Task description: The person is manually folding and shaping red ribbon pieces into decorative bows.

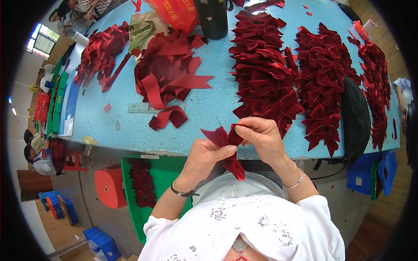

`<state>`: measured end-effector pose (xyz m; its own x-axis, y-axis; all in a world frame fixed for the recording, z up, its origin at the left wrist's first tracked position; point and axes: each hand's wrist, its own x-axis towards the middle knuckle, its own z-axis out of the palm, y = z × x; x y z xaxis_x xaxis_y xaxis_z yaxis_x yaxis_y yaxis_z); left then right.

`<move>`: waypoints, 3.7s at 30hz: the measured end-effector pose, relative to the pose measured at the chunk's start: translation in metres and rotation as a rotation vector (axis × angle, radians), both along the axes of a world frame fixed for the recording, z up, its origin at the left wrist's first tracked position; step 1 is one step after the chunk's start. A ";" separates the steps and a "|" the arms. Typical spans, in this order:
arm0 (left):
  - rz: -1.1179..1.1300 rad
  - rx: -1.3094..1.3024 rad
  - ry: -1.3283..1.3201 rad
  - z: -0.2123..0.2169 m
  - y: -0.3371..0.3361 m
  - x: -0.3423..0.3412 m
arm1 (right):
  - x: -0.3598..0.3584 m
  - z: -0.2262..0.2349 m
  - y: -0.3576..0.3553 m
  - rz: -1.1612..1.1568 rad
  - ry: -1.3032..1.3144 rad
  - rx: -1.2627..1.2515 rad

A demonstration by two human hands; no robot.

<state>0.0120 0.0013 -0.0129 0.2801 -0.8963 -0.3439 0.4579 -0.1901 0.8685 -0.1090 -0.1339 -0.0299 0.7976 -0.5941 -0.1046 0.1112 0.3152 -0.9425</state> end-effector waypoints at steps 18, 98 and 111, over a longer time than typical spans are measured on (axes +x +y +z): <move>0.284 -0.034 -0.055 -0.013 -0.012 0.010 | 0.003 0.014 -0.001 -0.020 0.021 0.038; 0.346 -0.082 -0.152 -0.021 0.004 -0.019 | 0.000 -0.011 0.025 -0.173 -0.072 0.037; 0.222 -0.065 -0.096 -0.002 -0.006 -0.008 | 0.002 -0.008 0.018 -0.054 -0.044 0.008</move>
<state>0.0039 -0.0046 -0.0144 0.5016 -0.8282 -0.2498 0.3968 -0.0363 0.9172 -0.1065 -0.1155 -0.0380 0.7681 -0.6360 -0.0747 0.1700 0.3150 -0.9337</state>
